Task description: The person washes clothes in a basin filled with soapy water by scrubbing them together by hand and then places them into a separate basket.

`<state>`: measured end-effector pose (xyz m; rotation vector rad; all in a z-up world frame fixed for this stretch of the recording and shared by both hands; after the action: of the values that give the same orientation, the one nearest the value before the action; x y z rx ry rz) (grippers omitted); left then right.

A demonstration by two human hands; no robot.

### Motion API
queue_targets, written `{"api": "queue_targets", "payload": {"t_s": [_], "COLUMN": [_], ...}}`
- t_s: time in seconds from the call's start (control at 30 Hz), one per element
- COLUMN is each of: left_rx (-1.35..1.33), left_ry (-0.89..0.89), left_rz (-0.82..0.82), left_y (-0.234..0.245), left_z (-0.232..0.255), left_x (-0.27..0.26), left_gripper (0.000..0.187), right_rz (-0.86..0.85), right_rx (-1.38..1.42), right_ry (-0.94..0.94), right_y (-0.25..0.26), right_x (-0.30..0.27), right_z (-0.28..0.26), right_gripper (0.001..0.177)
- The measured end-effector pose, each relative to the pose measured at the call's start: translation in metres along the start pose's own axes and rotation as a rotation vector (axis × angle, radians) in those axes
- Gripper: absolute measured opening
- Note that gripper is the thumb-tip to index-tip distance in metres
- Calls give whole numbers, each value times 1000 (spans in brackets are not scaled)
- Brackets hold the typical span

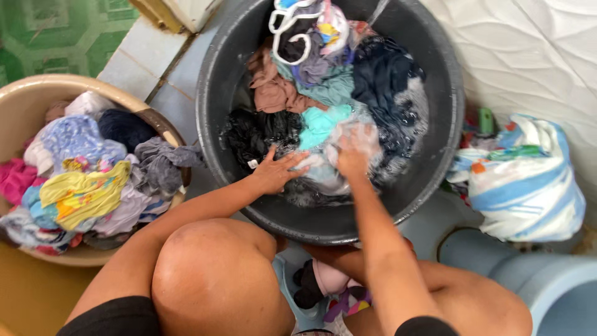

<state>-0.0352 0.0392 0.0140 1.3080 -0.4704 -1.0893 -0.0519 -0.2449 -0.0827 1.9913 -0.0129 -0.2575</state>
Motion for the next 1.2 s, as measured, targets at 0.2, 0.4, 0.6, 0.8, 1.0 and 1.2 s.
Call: {"api": "queue_targets", "payload": {"t_s": [0.2, 0.4, 0.6, 0.8, 1.0, 1.2], "left_rx": [-516, -315, -519, -1301, -1283, 257], "left_ry": [505, 601, 565, 191, 570, 256], "left_rz": [12, 708, 228, -326, 556, 948], "left_y": [35, 78, 44, 51, 152, 155], "left_z": [-44, -49, -75, -46, -95, -117], "left_x": [12, -14, 16, 7, 17, 58], "left_gripper": [43, 57, 39, 30, 27, 100], "right_rz": [7, -218, 364, 96, 36, -445], "right_rx": [-122, -236, 368, 348, 421, 206], "right_ry": [105, -174, -19, 17, 160, -65], "right_y": [19, 71, 11, 8, 68, 207], "right_x": [-55, 21, 75, 53, 2, -28], "right_z": [-89, -77, -232, -196, -179, -140], "right_gripper": [77, 42, 69, 89, 62, 72]}}
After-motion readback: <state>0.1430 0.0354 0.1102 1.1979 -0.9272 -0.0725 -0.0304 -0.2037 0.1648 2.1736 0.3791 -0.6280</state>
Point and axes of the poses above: each hand's wrist, its own x-axis towards the middle knuckle, its own y-axis out of the back of the hand, z = x × y, the point moved 1 cm from there along x, towards the middle knuckle, and after that the axes turned 6 degrees about z, right-handed, at the moved point
